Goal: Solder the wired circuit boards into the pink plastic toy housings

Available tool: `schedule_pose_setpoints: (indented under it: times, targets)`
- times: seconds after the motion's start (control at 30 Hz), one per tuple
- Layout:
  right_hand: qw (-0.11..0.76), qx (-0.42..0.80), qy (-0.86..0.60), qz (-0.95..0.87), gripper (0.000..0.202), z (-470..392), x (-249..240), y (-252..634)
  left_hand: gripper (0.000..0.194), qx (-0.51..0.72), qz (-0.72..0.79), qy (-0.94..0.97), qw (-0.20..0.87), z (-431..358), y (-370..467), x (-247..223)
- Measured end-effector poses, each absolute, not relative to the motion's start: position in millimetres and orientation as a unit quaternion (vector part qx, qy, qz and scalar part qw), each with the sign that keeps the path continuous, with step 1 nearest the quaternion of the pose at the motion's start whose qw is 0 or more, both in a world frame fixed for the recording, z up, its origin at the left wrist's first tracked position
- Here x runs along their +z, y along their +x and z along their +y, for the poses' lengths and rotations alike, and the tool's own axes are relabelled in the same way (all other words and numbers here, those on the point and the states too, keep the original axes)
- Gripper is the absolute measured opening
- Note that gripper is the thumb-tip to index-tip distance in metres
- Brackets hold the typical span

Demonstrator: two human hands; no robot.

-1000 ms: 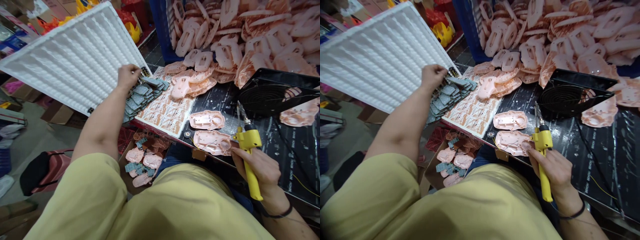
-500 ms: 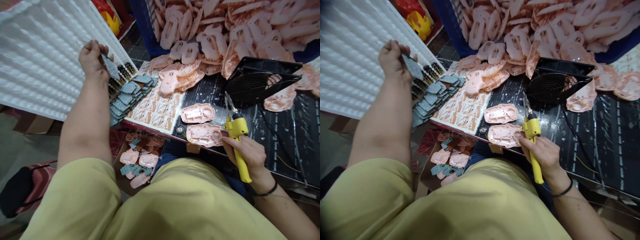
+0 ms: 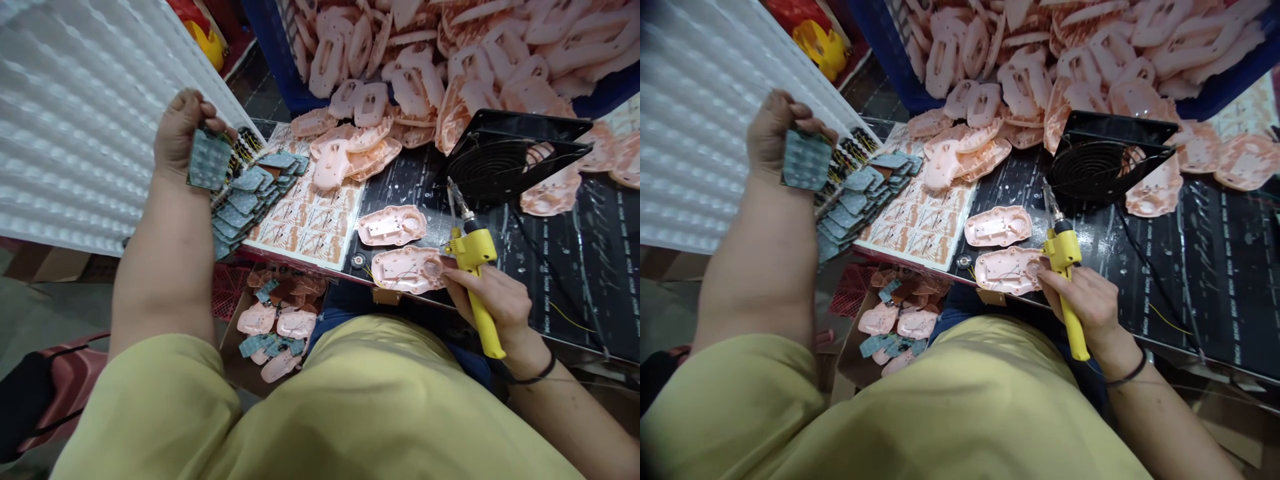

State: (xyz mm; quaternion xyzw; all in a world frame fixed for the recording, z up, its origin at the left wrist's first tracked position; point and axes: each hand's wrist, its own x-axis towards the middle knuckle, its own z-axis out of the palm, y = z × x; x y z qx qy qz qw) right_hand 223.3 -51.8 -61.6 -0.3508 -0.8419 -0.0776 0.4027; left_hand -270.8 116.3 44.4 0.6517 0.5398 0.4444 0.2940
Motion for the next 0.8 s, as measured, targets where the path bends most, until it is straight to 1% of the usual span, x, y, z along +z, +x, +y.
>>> schedule_pose_setpoints:
  times: [0.1, 0.2, 0.27, 0.33, 0.4, 0.5, 0.6, 0.73, 0.8]
  targets:
    - [0.393, -0.059, -0.362, -0.843, 0.032, -42.6, -51.7, 218.8, 0.058, 0.437, 0.511, 0.651, 0.352, 96.5, -213.5, 53.2]
    - [0.376, -0.018, -0.355, -0.856, 0.030, -22.3, -47.5, 210.8, 0.048, 0.297, 0.500, 0.687, 0.436, 79.1, -155.6, 46.1]
    - [0.365, 0.016, -0.334, -0.869, 0.030, -5.3, -49.0, 204.1, 0.039, 0.210, 0.474, 0.729, 0.448, 69.4, -121.3, 35.1]
    - [0.343, 0.045, -0.326, -0.880, 0.032, 9.5, -52.3, 198.4, 0.027, 0.163, 0.451, 0.778, 0.406, 61.5, -92.6, 22.5]
    - [0.316, 0.066, -0.333, -0.886, 0.033, 18.0, -55.7, 195.3, 0.016, 0.147, 0.442, 0.817, 0.339, 56.0, -70.7, 10.3]
    - [0.297, 0.055, -0.349, -0.887, 0.033, 16.2, -57.7, 196.7, 0.011, 0.138, 0.440, 0.847, 0.266, 52.3, -50.9, -5.4]
    - [0.324, 0.015, -0.355, -0.877, 0.031, 3.2, -53.6, 202.9, 0.012, 0.130, 0.437, 0.860, 0.228, 52.4, -42.4, -15.5]
    - [0.388, -0.029, -0.356, -0.850, 0.022, -18.9, -35.8, 215.9, 0.012, 0.117, 0.434, 0.869, 0.207, 54.3, -36.5, -18.7]
    - [0.415, -0.055, -0.343, -0.841, 0.026, -30.9, -24.9, 226.6, 0.011, 0.113, 0.434, 0.871, 0.201, 55.4, -33.7, -18.0]
